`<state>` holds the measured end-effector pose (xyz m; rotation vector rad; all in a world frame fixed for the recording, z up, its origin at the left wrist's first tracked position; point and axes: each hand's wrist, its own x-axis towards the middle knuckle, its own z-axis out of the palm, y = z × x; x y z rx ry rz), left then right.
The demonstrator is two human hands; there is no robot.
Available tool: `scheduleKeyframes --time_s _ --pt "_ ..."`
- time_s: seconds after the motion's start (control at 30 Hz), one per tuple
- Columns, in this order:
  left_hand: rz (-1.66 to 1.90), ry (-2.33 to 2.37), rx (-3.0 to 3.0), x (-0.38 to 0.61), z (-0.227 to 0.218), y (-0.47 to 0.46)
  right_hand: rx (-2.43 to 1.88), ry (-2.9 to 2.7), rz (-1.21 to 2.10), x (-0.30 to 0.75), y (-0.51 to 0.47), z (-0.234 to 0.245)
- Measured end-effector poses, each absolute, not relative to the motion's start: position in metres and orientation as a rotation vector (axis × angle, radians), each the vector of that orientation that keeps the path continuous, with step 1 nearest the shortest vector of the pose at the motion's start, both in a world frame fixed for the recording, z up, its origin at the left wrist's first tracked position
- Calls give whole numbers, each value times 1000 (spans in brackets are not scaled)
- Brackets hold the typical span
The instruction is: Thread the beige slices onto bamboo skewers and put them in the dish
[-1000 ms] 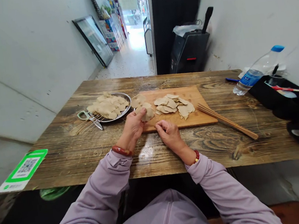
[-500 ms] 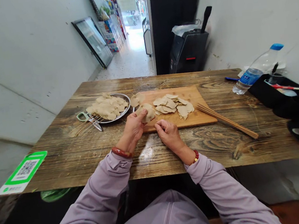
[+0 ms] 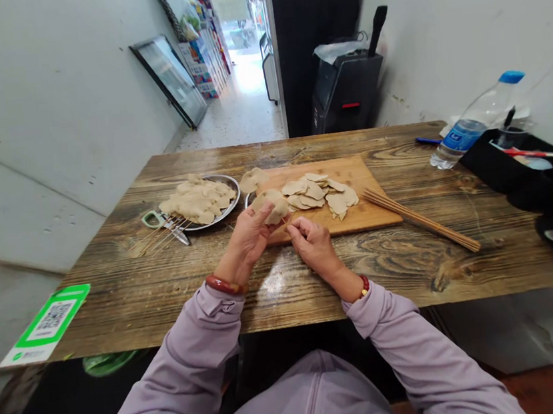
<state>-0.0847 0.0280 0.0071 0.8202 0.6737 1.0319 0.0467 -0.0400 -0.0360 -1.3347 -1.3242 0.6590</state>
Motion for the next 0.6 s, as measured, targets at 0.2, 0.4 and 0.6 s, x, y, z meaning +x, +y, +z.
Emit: scheduleKeyframes --time_s 0.2,0.4,0.6 --pt "1013 671 851 -83 3 28 -1305 -1294 705 47 -40 -37" --pt "1048 651 875 -80 1 26 -1313 -1309 672 48 -41 -36" --pt "1017 627 855 -80 5 26 -1317 -1295 650 48 -42 -34"
